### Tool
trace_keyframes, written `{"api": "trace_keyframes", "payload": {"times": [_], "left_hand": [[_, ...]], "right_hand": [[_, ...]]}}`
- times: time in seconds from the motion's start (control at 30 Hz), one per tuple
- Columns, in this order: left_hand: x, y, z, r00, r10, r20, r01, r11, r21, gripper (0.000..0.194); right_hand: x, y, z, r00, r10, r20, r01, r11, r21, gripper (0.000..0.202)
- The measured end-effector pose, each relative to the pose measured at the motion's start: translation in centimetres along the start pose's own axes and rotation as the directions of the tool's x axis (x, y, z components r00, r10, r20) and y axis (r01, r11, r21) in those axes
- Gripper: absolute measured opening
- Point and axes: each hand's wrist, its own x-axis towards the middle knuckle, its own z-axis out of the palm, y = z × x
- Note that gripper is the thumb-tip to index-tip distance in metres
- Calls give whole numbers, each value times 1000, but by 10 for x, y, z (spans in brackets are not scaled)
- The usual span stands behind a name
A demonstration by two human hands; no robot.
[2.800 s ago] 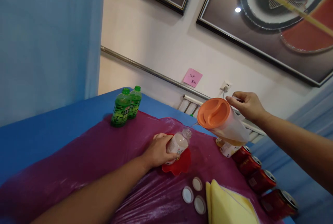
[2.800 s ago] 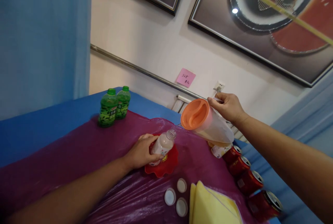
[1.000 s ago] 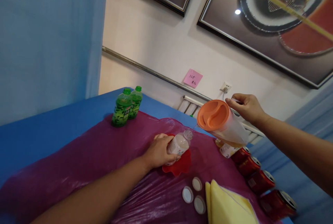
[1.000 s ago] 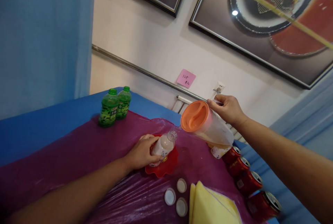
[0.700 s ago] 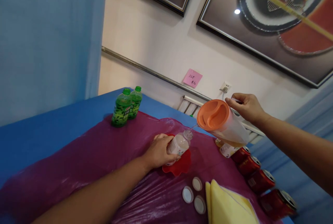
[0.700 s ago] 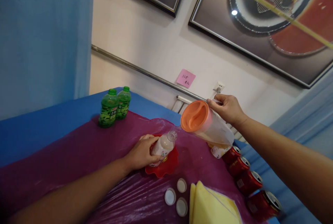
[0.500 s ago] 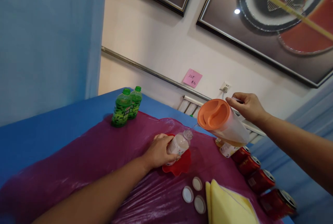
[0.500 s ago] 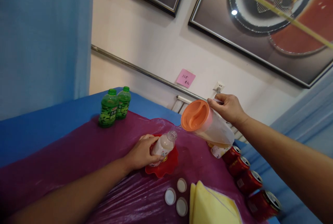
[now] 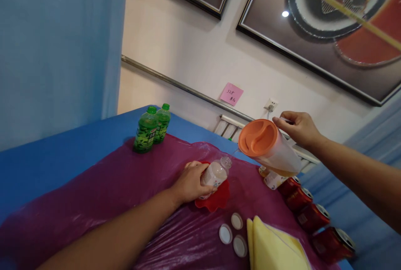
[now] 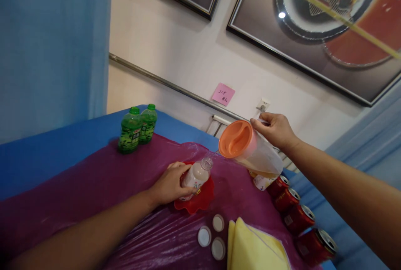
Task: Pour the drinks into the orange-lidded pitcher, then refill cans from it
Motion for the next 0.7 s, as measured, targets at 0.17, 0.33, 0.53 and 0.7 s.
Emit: {"api": "trace_keyframes", "payload": {"times": [0.17,0.33,0.53,0.7], "left_hand": [[0,0,0,1000,3,7,-3,1000,-8,64],[0,0,0,1000,3,9,-3,1000,-5,64],[0,-1,1,1000,8,-3,-8,1000,-17,64],[-1,-1,1,1000,5,-6,-5,1000,-22,63]], "right_hand": [[0,-2,0,1000,13,1,-13,1000,11,44],[-1,-5,0,1000,24,-4,-24,1000,-3,44],[-2,-6,0,1000,24,-4,-24,1000,-14,44],[-1,-4,0,1000,21,7,-21,1000,-7,45]]}}
